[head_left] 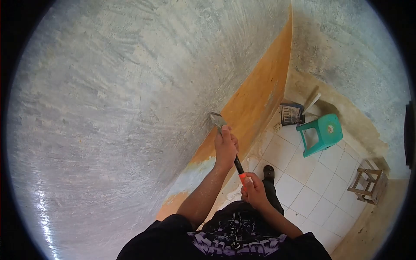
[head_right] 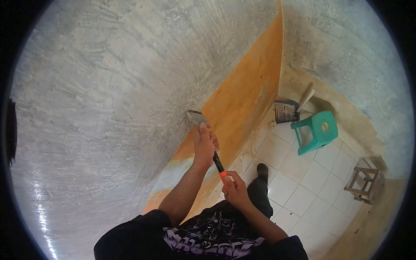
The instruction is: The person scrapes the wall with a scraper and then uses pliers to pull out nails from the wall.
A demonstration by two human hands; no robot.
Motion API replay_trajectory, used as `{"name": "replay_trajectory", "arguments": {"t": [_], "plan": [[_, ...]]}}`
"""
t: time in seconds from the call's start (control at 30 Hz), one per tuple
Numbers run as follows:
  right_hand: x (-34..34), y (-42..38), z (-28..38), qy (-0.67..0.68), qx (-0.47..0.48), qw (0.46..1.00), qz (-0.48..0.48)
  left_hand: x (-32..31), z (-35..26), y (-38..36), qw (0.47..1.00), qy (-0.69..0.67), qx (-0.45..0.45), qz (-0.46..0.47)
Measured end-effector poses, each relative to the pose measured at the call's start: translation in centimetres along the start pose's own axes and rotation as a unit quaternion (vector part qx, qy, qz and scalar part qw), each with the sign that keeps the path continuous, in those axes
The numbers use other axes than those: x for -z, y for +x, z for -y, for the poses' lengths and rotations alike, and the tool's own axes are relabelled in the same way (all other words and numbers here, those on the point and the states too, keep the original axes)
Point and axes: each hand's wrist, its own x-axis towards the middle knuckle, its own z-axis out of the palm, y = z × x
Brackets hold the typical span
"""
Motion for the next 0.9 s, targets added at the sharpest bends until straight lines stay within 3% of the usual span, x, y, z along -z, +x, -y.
{"name": "replay_trajectory", "arguments": {"t": [0.47, 0.57, 0.9], "plan": [[4.3, 1.2, 4.0, -0.054, -0.063, 0.994, 0.066, -1.1, 0.4, -0.2, 0.997, -0.064, 0.033, -0.009], [4.5, 0.4, 3.8, -0.056, -0.010, 0.996, 0.069, -1.2, 0.4, -0.4, 0.996, -0.080, 0.043, -0.016], [1.5, -0.9, 0.4, -0.094, 0.011, 0.995, -0.008, 1.9, 1.4, -2.3, 0.983, -0.180, 0.009, 0.031]]}}
